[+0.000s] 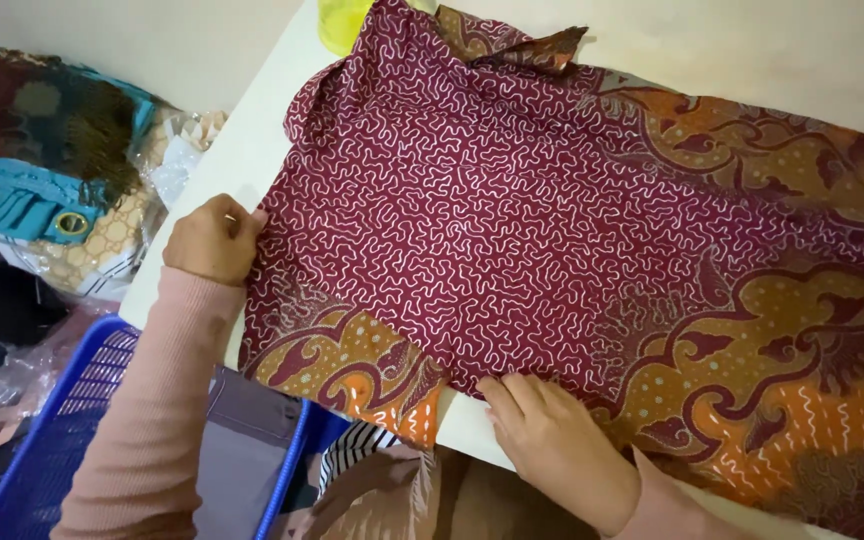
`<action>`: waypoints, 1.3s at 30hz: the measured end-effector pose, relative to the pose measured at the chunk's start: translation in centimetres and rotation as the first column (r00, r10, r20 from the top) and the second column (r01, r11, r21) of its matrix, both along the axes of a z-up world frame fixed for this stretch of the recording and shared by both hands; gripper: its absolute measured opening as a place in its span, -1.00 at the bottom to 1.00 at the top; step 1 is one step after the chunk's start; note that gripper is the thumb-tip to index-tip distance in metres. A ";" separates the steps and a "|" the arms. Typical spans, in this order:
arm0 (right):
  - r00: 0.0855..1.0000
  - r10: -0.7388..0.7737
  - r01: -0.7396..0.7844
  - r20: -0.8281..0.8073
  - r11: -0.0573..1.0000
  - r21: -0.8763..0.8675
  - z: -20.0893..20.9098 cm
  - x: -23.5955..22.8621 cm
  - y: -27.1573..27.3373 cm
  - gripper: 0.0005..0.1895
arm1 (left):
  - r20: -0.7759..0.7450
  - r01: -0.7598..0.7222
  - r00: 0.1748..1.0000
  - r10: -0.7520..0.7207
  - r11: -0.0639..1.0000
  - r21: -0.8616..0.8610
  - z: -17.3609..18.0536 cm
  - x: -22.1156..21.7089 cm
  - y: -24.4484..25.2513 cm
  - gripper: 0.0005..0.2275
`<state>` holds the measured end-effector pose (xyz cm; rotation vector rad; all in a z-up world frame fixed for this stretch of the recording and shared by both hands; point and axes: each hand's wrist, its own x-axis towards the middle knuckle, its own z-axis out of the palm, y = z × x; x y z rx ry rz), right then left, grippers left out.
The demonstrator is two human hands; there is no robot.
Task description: Ironing a patterned shirt on an ironing board.
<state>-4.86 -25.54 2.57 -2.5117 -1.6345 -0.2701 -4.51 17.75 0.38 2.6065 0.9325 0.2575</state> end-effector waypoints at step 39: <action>0.938 0.116 -0.208 -0.328 0.942 -0.262 0.9 13.9 25.5 -0.27 | 0.053 0.014 0.999 0.005 0.937 -0.350 3.4 -5.5 -2.7 -0.76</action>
